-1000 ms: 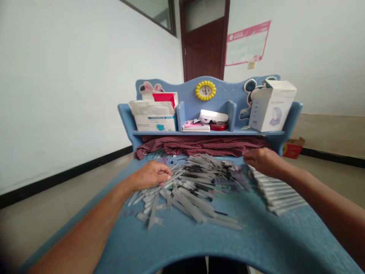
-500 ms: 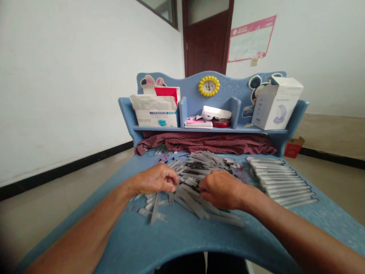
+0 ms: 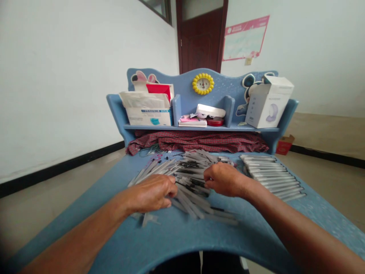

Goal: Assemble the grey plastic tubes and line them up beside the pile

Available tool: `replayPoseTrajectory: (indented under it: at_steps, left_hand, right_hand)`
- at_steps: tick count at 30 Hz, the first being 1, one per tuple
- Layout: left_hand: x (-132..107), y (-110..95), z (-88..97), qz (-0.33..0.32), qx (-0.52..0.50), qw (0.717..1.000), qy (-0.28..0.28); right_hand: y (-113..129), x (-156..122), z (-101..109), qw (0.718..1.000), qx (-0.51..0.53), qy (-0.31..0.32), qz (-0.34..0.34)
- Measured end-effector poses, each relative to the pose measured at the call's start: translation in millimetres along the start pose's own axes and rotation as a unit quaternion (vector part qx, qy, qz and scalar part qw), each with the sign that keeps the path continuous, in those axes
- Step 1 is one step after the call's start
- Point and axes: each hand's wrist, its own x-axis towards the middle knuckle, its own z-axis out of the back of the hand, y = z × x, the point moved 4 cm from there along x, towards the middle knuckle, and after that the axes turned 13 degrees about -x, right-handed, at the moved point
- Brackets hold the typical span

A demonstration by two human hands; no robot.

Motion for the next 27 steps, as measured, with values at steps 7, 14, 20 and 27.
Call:
replayPoseTrajectory:
  at_steps: [7,14,20,27]
  left_hand:
    - [-2,0,5.1,-0.013,-0.024,1.000,0.006]
    - [-7,16,12.9,0.024,-0.088,0.996,-0.006]
    - [-7,23,10.6,0.024,-0.119,0.993,-0.013]
    - [-10,21,24.4,0.023,-0.180,0.983,-0.031]
  right_hand:
    - [-2,4,-12,0.999,0.013,0.015,0.031]
    - [11,1,-2,0.998,0.014,0.027,0.051]
    - [44,-36,1,0.987,-0.075,0.119,0.071]
    - [34,-43,5,0.991,-0.101,0.077,0.052]
